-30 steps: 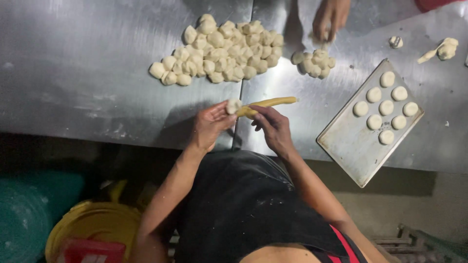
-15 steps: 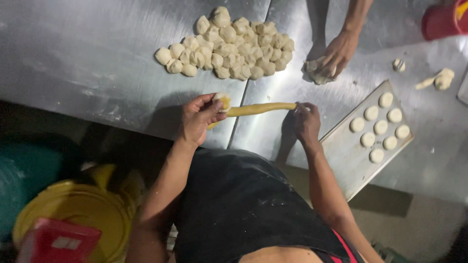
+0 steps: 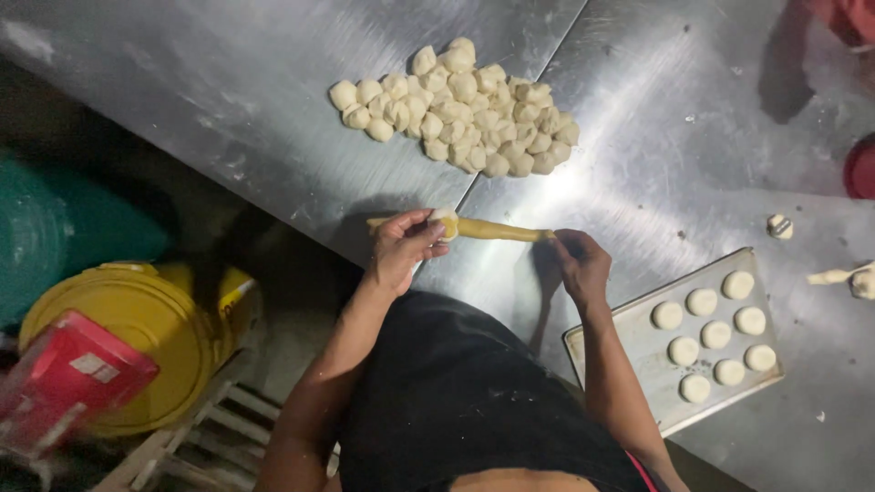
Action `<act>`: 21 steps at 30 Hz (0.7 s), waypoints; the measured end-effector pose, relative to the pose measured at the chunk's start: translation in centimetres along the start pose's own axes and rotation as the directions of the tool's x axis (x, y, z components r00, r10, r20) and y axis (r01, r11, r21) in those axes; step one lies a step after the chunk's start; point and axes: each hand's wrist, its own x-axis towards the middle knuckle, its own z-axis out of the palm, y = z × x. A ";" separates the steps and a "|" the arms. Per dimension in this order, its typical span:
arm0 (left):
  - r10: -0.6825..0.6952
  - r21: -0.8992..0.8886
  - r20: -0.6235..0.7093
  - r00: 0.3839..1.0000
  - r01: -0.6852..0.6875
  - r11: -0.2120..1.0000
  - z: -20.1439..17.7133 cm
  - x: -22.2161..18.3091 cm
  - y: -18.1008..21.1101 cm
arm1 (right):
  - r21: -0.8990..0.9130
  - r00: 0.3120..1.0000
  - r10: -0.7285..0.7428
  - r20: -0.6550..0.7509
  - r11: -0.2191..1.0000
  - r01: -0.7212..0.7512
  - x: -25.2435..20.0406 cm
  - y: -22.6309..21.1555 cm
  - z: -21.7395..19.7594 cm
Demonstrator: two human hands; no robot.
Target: Preparing and glazing dough balls to make stuffed buns in a bakery production area.
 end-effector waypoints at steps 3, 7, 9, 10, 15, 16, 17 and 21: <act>0.018 0.011 0.023 1.000 -0.018 1.000 -0.2 0.4 0.3 | -0.245 0.974 -0.226 0.025 0.943 0.225 0.8 -0.5 -0.4; -0.003 0.067 0.027 1.000 0.001 0.998 -0.7 1.4 2.3 | -0.429 0.969 -0.244 0.037 0.872 0.236 0.7 0.2 -0.6; -0.003 0.094 0.038 0.999 0.000 0.996 -1.1 2.3 3.1 | -0.560 0.948 -0.318 0.018 0.782 0.272 0.4 -0.7 -0.4; 0.005 0.099 0.066 0.998 -0.012 0.995 -1.3 2.8 3.3 | -0.620 0.929 -0.363 -0.065 0.744 0.248 0.1 -1.5 -0.1; 0.021 0.116 0.207 0.978 -0.046 0.992 -0.8 4.1 4.0 | 0.121 0.998 0.059 0.005 0.991 -0.059 -1.7 -10.1 4.4; -0.012 0.160 0.264 0.964 -0.032 0.987 -0.3 4.1 3.9 | 0.269 0.990 0.069 0.124 0.958 -0.101 -2.0 -11.5 5.5; -0.045 0.207 0.317 0.947 -0.023 0.978 0.1 4.1 4.0 | 0.407 0.968 0.058 0.244 0.900 -0.156 -2.3 -12.9 6.8; -0.074 0.323 0.395 0.916 -0.064 0.944 1.2 4.0 4.4 | 0.549 0.921 0.014 0.390 0.800 -0.244 -2.4 -12.6 8.8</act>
